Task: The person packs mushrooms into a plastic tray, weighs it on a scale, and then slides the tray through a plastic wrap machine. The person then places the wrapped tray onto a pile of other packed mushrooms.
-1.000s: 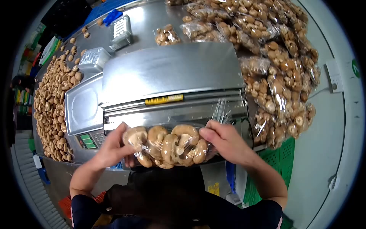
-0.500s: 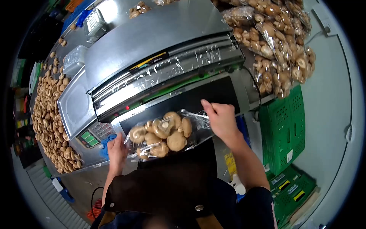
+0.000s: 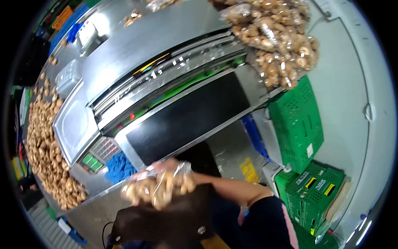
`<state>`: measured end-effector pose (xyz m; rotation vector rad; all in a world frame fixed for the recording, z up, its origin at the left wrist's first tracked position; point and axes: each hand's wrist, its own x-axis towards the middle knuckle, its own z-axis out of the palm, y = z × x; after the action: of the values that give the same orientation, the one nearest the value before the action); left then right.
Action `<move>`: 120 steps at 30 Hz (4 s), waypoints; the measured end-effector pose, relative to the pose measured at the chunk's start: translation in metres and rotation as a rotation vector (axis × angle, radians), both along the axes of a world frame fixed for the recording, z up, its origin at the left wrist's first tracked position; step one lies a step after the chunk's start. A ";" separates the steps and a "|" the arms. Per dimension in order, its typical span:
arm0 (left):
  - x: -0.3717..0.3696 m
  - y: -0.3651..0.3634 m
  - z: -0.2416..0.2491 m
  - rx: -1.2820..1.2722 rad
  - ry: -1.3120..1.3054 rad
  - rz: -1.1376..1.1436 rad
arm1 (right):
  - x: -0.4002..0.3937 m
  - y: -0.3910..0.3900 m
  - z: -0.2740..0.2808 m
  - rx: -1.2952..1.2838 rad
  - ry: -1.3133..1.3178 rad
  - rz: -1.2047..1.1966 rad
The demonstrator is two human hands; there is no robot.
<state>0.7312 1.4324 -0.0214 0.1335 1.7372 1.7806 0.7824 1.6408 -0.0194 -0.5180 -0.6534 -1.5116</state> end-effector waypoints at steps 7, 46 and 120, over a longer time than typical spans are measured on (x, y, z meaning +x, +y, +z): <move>-0.028 0.084 0.120 0.416 0.495 -0.488 | 0.029 0.007 0.125 1.517 0.797 -1.384; -0.023 0.178 0.132 0.077 -0.504 -0.317 | 0.198 0.635 0.132 4.007 0.262 -1.075; -0.404 -0.226 0.000 -0.847 0.943 0.034 | -0.589 -0.330 0.054 1.903 2.386 -0.379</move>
<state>0.3269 1.2067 -0.0218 0.6452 3.0059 0.8522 0.1933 1.3111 0.0346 -0.4162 2.4750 -0.2734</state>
